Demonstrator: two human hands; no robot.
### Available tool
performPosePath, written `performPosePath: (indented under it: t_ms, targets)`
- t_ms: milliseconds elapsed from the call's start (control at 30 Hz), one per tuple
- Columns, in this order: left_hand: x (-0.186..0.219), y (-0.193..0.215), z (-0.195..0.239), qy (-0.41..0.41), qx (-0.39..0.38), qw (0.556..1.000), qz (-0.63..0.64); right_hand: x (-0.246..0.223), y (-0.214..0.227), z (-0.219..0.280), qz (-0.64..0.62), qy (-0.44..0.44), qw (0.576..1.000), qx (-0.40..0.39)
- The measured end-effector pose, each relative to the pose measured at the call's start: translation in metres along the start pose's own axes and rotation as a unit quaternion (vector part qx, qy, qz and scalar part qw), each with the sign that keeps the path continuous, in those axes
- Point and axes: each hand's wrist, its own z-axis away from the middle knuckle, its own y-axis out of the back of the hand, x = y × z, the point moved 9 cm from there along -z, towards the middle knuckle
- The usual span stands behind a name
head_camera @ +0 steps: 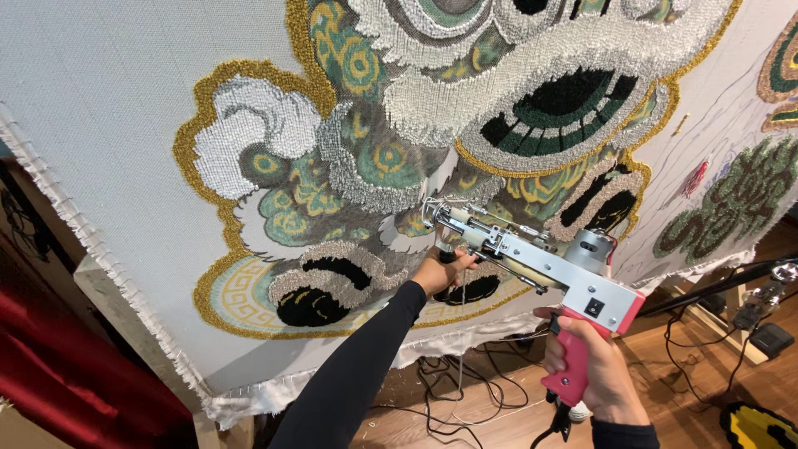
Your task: The person uses a pink and silver electric tufting gun to apply yarn into a stretched canvas featuring a pre-drawn skull design. The operator holds the gun with both hands, guiding it along the contours of the artwork to create a textured, pile surface. The process involves repetitive pressing and moving of the tool across the fabric.
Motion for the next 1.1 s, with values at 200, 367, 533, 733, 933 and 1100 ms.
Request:
performPosePath:
  t_ms: [200,367,533,733,933,1100]
  targets:
    - [-0.008,0.007,-0.002,-0.006,0.009,0.998,-0.056,0.0,-0.009,0.001,0.001,-0.006,1.0,0.004]
    - [-0.011,0.007,-0.004,0.002,0.004,0.999,-0.032,0.0,-0.014,0.0,-0.001,-0.018,1.0,0.004]
    - [-0.018,0.013,-0.004,0.03,0.025,0.999,-0.024,0.001,-0.015,-0.003,0.003,-0.026,1.0,0.017]
    - [-0.016,0.012,-0.004,0.039,0.011,0.999,-0.006,0.002,-0.02,-0.005,-0.01,-0.026,1.0,0.012]
    - [-0.01,0.017,-0.003,0.045,0.018,0.999,-0.02,-0.003,-0.028,-0.008,0.006,-0.014,1.0,0.012]
    - [-0.009,0.026,-0.007,0.054,0.024,0.998,-0.012,-0.001,-0.035,-0.017,-0.004,-0.018,1.0,0.0]
